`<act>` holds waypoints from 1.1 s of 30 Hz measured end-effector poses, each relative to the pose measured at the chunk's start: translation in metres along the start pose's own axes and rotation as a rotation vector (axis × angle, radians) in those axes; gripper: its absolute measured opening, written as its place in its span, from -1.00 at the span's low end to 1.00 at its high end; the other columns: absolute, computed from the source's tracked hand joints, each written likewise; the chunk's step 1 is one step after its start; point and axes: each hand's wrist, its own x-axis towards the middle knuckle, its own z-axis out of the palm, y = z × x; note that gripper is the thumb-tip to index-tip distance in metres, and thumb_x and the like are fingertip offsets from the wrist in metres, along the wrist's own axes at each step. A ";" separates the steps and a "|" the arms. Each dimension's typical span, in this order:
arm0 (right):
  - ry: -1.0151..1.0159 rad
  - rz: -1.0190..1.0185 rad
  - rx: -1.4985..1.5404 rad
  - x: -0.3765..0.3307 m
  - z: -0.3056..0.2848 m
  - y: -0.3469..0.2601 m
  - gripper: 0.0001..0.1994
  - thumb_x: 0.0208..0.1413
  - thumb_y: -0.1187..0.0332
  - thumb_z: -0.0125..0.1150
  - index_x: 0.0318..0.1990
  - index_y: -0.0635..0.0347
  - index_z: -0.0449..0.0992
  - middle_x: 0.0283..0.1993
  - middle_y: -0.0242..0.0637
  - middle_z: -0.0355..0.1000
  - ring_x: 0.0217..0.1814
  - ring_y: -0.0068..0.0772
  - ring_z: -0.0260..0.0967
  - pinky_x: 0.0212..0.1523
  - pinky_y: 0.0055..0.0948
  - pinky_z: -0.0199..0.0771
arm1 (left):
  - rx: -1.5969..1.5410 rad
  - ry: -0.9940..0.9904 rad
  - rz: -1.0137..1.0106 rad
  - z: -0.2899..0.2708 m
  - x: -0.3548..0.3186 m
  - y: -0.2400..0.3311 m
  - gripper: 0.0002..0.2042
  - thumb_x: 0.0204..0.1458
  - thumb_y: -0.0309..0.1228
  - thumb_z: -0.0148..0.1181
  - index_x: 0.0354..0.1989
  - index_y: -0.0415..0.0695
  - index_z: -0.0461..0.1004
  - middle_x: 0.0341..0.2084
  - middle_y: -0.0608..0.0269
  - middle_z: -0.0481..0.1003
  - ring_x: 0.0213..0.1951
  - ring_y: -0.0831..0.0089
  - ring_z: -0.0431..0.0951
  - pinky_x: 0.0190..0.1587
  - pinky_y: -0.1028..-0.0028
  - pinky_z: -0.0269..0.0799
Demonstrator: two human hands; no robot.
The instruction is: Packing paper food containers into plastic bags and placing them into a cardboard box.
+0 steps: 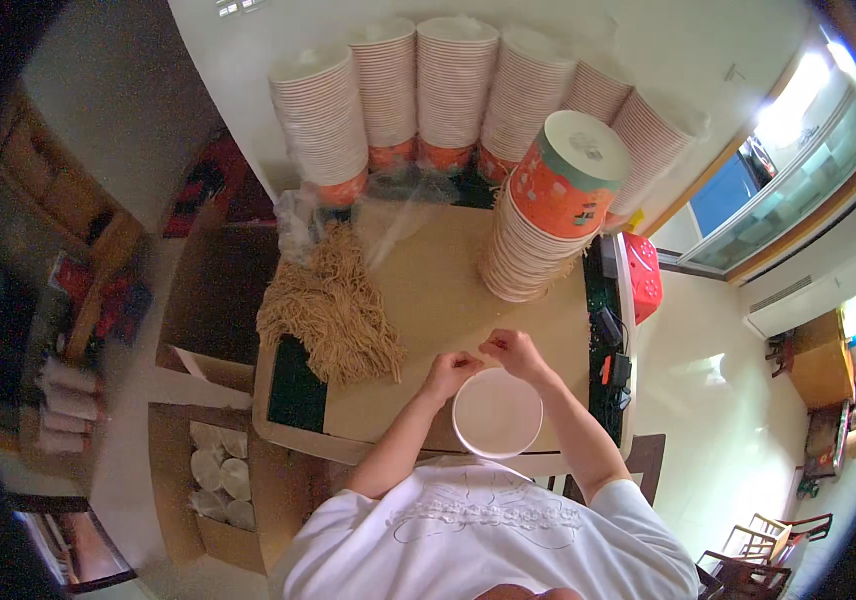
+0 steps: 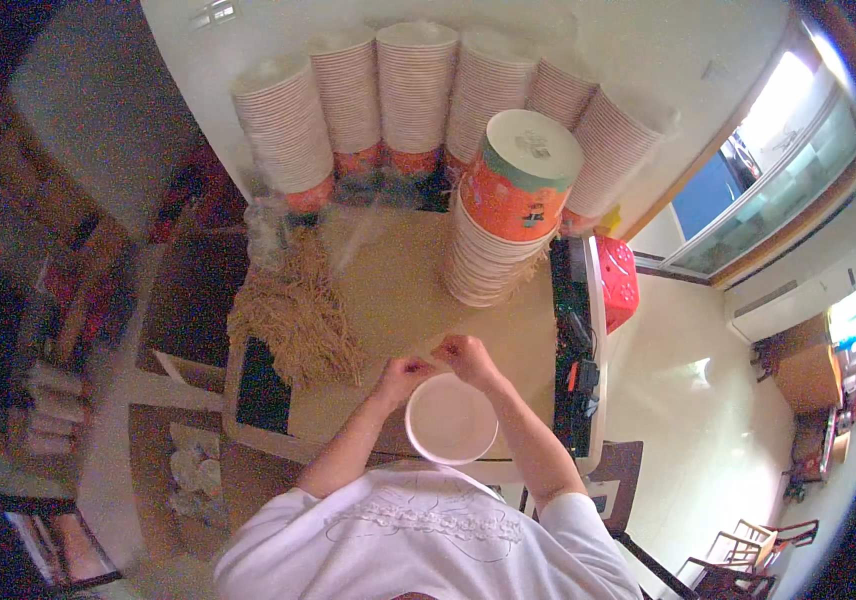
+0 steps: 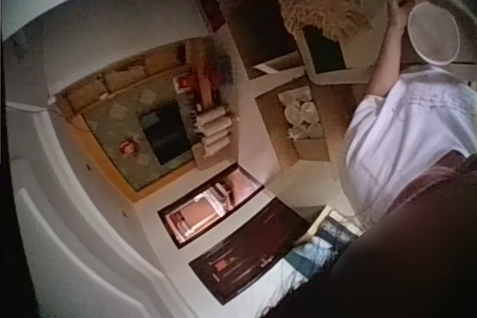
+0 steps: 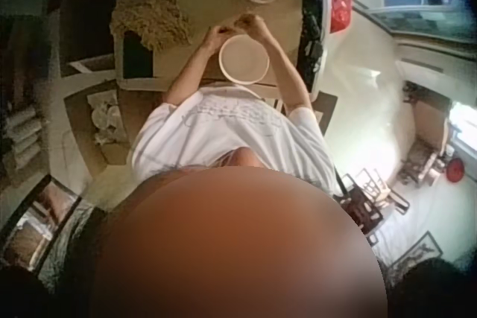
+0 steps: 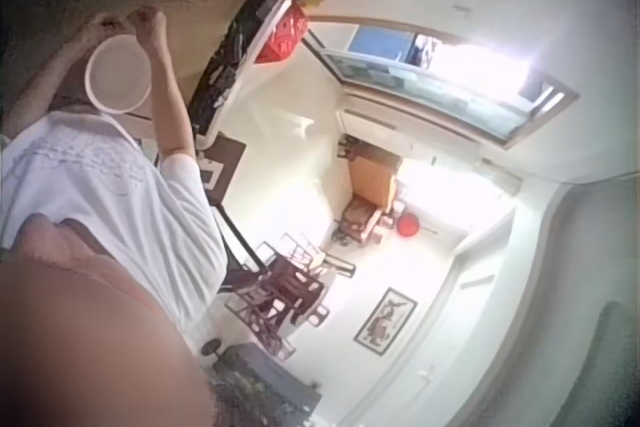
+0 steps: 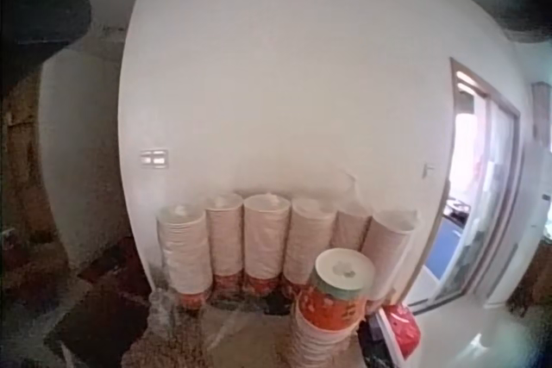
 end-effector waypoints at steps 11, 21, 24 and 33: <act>0.018 0.033 -0.121 0.003 0.009 0.012 -0.71 0.03 0.26 0.01 -0.57 0.32 0.30 -0.71 -0.17 0.11 -0.61 -0.53 0.03 -0.55 -0.40 0.18 | 0.049 0.001 0.056 -0.002 0.008 -0.013 -0.88 -0.14 -0.42 0.16 -0.51 -0.22 0.50 -0.61 0.32 0.48 -0.51 0.64 0.40 -0.43 0.56 0.33; 0.080 -0.051 0.024 -0.009 0.016 0.020 -0.86 -0.01 0.40 0.05 -0.50 0.27 0.33 -0.61 -0.25 0.28 -0.50 -0.51 0.22 -0.44 -0.49 0.27 | -0.018 0.095 0.119 -0.009 0.009 -0.024 -0.86 -0.12 -0.40 0.15 -0.58 -0.22 0.45 -0.67 0.37 0.42 -0.56 0.67 0.33 -0.49 0.56 0.28; 0.145 -0.082 0.004 -0.016 0.023 0.014 -0.91 -0.05 0.46 0.10 -0.49 0.29 0.36 -0.57 -0.23 0.34 -0.51 -0.46 0.28 -0.46 -0.47 0.30 | 0.113 0.052 0.198 -0.031 0.010 -0.025 -0.81 -0.12 -0.36 0.16 -0.62 -0.22 0.43 -0.70 0.34 0.38 -0.60 0.64 0.31 -0.53 0.53 0.26; 0.214 -0.062 -0.065 -0.018 0.031 0.015 -0.89 -0.10 0.39 0.13 -0.48 0.25 0.44 -0.50 -0.10 0.40 -0.47 -0.25 0.39 -0.45 -0.38 0.35 | 0.581 -0.061 0.530 -0.036 0.002 -0.006 -0.90 -0.15 -0.35 0.14 -0.56 -0.10 0.47 -0.60 0.19 0.34 -0.50 0.27 0.41 -0.45 0.37 0.31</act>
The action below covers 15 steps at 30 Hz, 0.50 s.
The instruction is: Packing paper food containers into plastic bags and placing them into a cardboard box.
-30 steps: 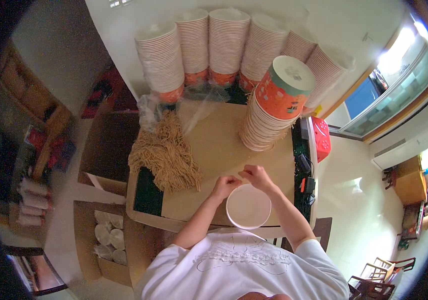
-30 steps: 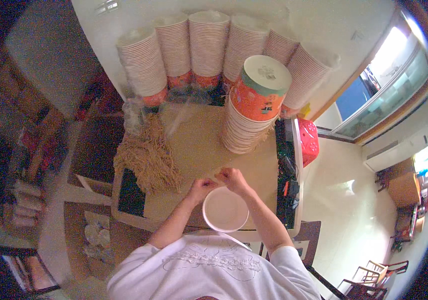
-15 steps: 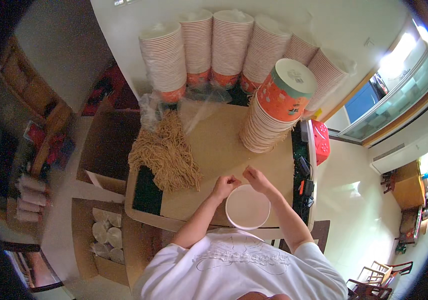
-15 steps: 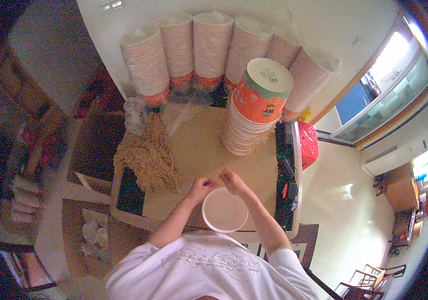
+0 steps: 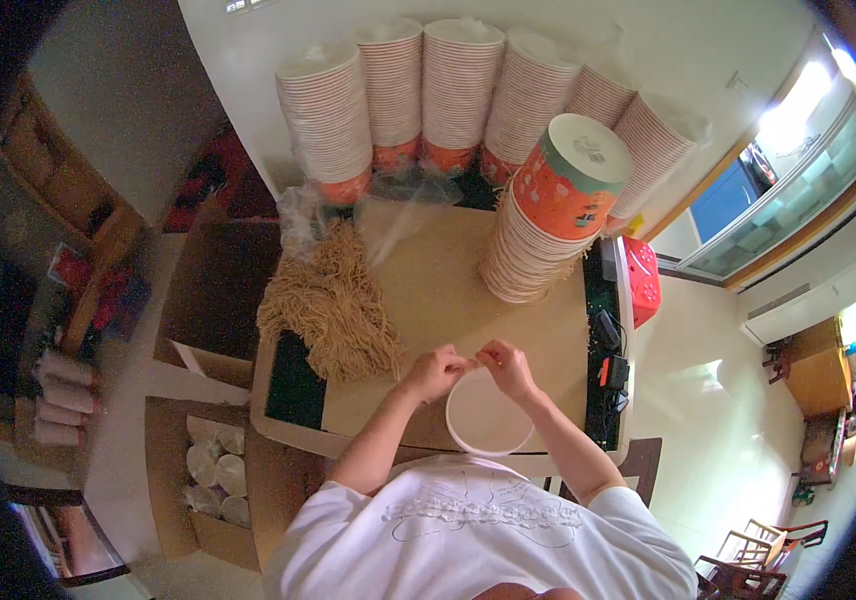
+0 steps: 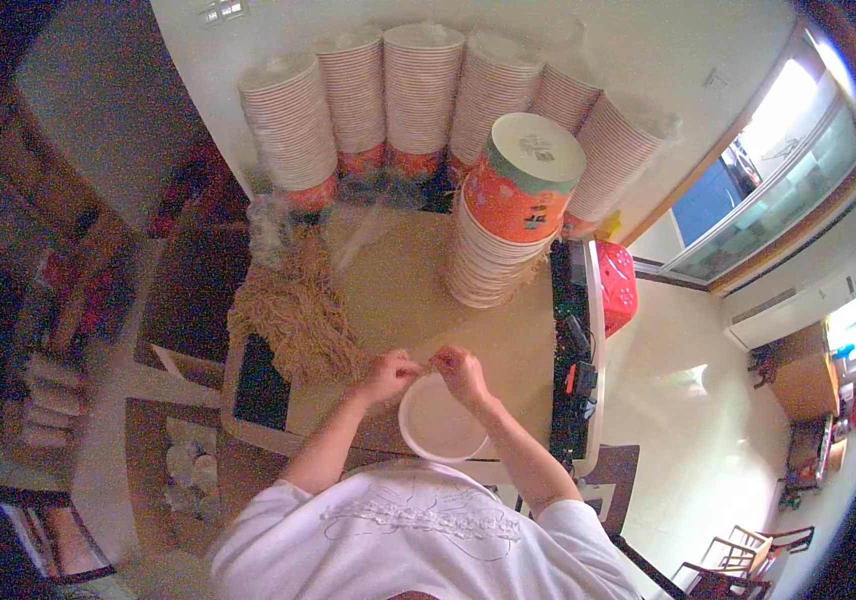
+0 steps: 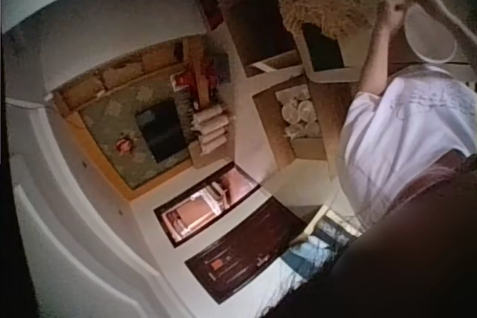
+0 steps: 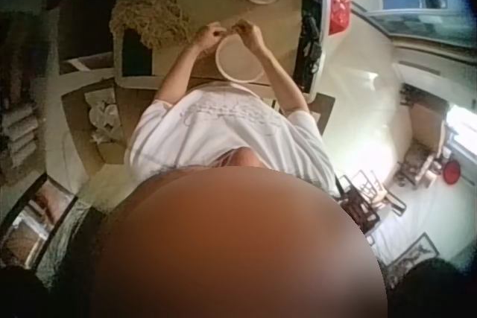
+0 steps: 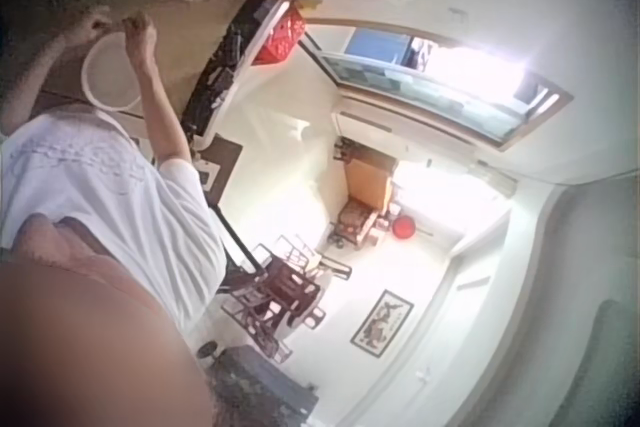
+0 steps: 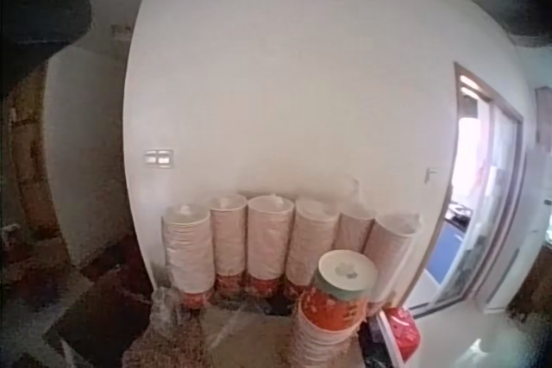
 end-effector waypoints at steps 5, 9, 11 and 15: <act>-0.058 0.014 0.049 0.000 0.001 0.000 -0.90 -0.08 0.43 0.13 -0.45 0.29 0.44 -0.50 -0.16 0.41 -0.44 -0.36 0.40 -0.42 -0.46 0.39 | 0.298 0.018 0.104 0.002 0.003 0.011 -0.90 -0.15 -0.34 0.12 -0.46 -0.04 0.46 -0.54 0.18 0.35 -0.48 0.20 0.41 -0.40 0.31 0.35; -0.052 -0.008 -0.030 -0.002 0.000 -0.003 -0.91 -0.08 0.44 0.13 -0.46 0.29 0.43 -0.49 -0.14 0.41 -0.45 -0.32 0.40 -0.42 -0.44 0.39 | 0.071 -0.049 -0.096 0.006 0.003 0.014 -0.87 -0.10 -0.34 0.09 -0.43 -0.10 0.45 -0.45 0.16 0.41 -0.44 0.30 0.45 -0.38 0.34 0.37; -0.040 -0.033 -0.059 -0.002 0.001 -0.004 -0.90 -0.08 0.43 0.13 -0.47 0.29 0.43 -0.49 -0.14 0.40 -0.45 -0.29 0.40 -0.42 -0.42 0.39 | -0.087 -0.061 -0.193 0.010 0.001 0.009 -0.88 -0.10 -0.35 0.10 -0.43 -0.11 0.45 -0.39 0.14 0.46 -0.39 0.35 0.49 -0.34 0.35 0.39; -0.065 0.024 -0.054 -0.005 0.003 -0.007 -0.89 -0.09 0.42 0.13 -0.47 0.29 0.43 -0.48 -0.14 0.39 -0.46 -0.28 0.38 -0.44 -0.41 0.37 | -1.108 -0.104 -0.778 0.012 -0.004 -0.002 -0.88 -0.10 -0.35 0.11 -0.45 -0.12 0.46 -0.50 0.27 0.48 -0.47 0.49 0.49 -0.44 0.46 0.40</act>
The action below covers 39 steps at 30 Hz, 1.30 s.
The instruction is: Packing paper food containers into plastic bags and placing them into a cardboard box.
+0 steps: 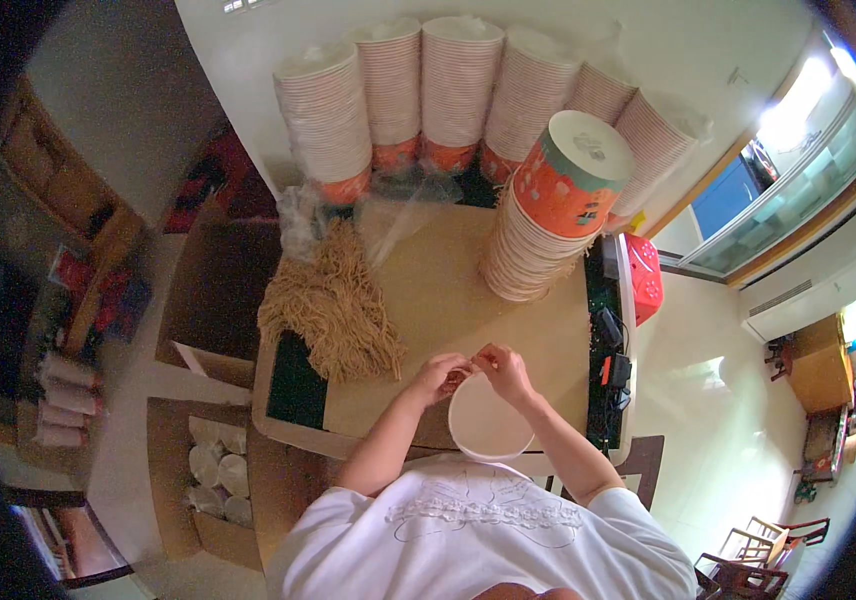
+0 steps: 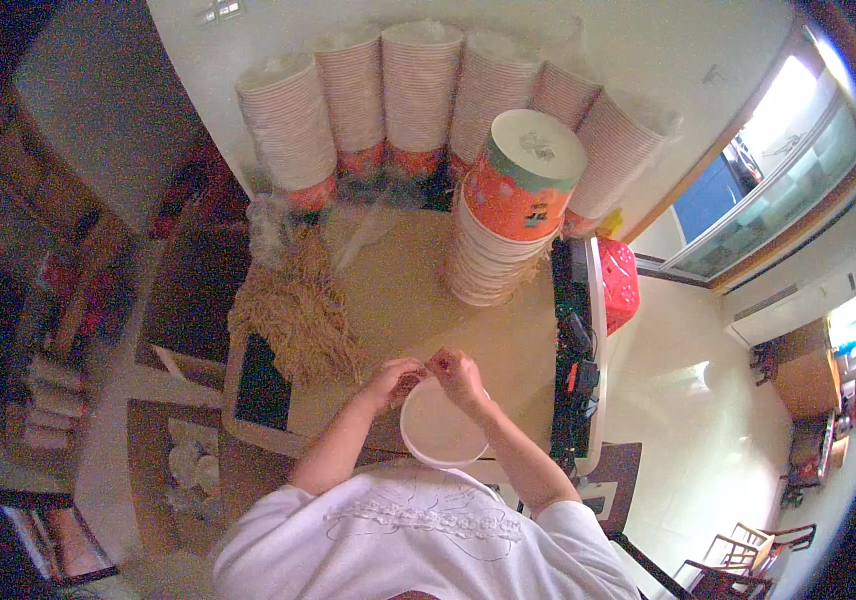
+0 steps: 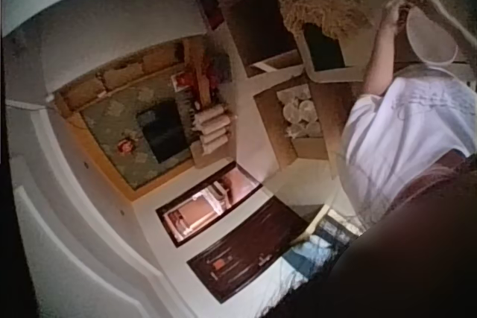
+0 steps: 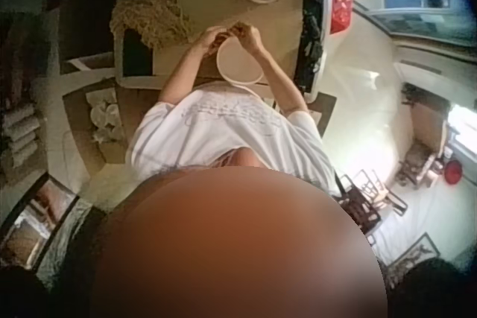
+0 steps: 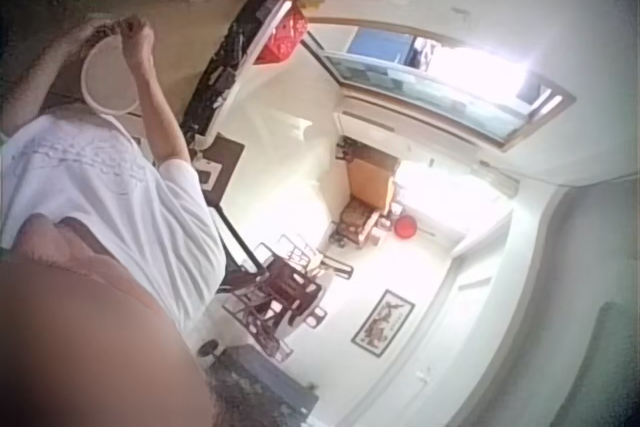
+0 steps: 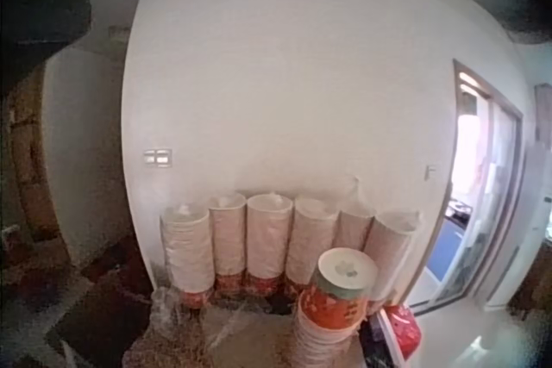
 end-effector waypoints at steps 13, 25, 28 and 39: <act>0.130 -0.131 -0.052 -0.014 0.000 -0.023 -0.90 -0.11 0.44 0.12 -0.40 0.19 0.50 -0.41 -0.18 0.40 -0.34 -0.18 0.34 -0.30 -0.34 0.32 | -0.159 0.065 0.003 -0.004 0.000 -0.009 -0.89 -0.08 -0.37 0.11 -0.44 -0.13 0.48 -0.66 0.36 0.43 -0.67 0.62 0.38 -0.70 0.67 0.22; 0.057 -0.083 0.095 -0.012 0.004 0.006 -0.84 -0.09 0.46 0.11 -0.30 0.20 0.50 -0.34 -0.20 0.42 -0.32 -0.33 0.38 -0.32 -0.42 0.35 | -0.096 0.194 0.035 0.003 0.008 -0.012 -0.93 -0.08 -0.45 0.10 -0.42 -0.14 0.47 -0.75 0.48 0.32 -0.77 0.74 0.20 -0.76 0.74 0.04; -0.061 0.006 0.178 -0.003 0.000 0.001 -0.85 -0.09 0.44 0.13 -0.31 0.23 0.49 -0.38 -0.24 0.44 -0.37 -0.46 0.36 -0.36 -0.46 0.35 | -0.053 0.157 0.103 0.001 0.005 -0.011 -0.93 -0.08 -0.46 0.09 -0.43 -0.14 0.47 -0.74 0.47 0.32 -0.77 0.73 0.19 -0.76 0.74 0.02; -0.108 0.075 0.106 0.001 -0.001 -0.007 -0.91 -0.13 0.42 0.16 -0.46 0.25 0.47 -0.50 -0.27 0.44 -0.48 -0.50 0.34 -0.42 -0.48 0.34 | 0.178 0.221 0.231 0.005 -0.006 -0.005 -0.94 -0.12 -0.46 0.16 -0.46 -0.15 0.47 -0.65 0.46 0.40 -0.63 0.72 0.28 -0.60 0.71 0.14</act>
